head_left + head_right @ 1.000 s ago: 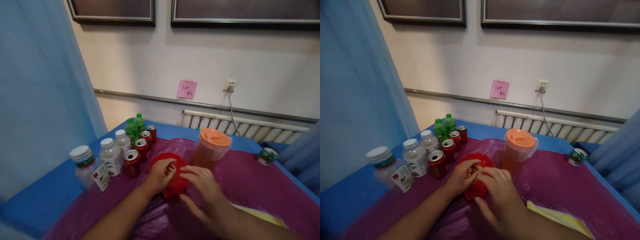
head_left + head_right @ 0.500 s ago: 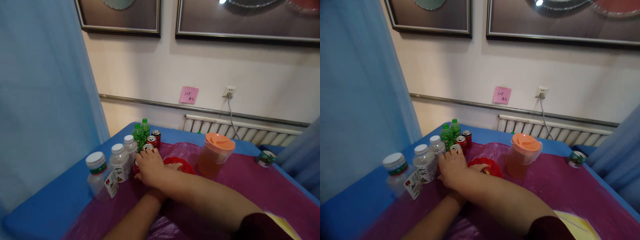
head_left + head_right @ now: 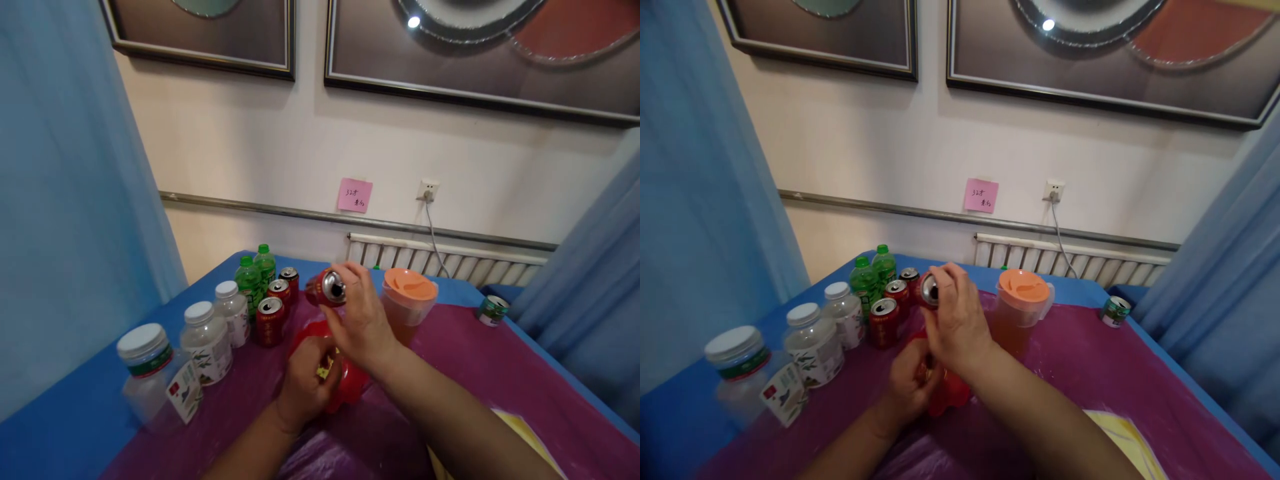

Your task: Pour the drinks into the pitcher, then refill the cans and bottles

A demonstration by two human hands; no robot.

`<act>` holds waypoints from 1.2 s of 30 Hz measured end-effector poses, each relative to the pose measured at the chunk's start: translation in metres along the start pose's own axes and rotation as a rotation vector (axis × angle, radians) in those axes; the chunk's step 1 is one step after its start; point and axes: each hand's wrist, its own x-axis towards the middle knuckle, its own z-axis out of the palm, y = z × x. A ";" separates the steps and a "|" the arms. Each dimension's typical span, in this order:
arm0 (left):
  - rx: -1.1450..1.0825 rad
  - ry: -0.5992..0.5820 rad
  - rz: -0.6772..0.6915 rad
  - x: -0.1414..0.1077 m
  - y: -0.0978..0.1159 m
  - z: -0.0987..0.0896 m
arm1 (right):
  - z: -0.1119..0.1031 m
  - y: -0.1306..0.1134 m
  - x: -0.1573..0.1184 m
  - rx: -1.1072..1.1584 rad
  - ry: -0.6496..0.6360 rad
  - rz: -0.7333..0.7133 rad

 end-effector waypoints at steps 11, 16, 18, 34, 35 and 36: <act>-0.198 -0.109 -0.054 0.011 -0.011 -0.001 | -0.036 0.063 -0.051 0.514 -0.243 0.200; -0.245 -0.255 -0.085 0.010 -0.013 -0.003 | -0.047 0.069 -0.048 0.633 -0.406 0.168; -0.231 -0.273 -0.087 0.010 -0.014 -0.003 | -0.048 0.069 -0.045 0.635 -0.432 0.129; 0.056 -0.205 -0.200 0.028 0.002 0.003 | -0.089 0.206 -0.049 0.314 0.936 0.702; 0.065 -0.199 -0.218 0.028 0.000 0.004 | -0.087 0.222 -0.054 0.320 0.907 0.755; 0.075 -0.190 -0.238 0.028 -0.002 0.005 | -0.084 0.234 -0.060 0.338 0.862 0.798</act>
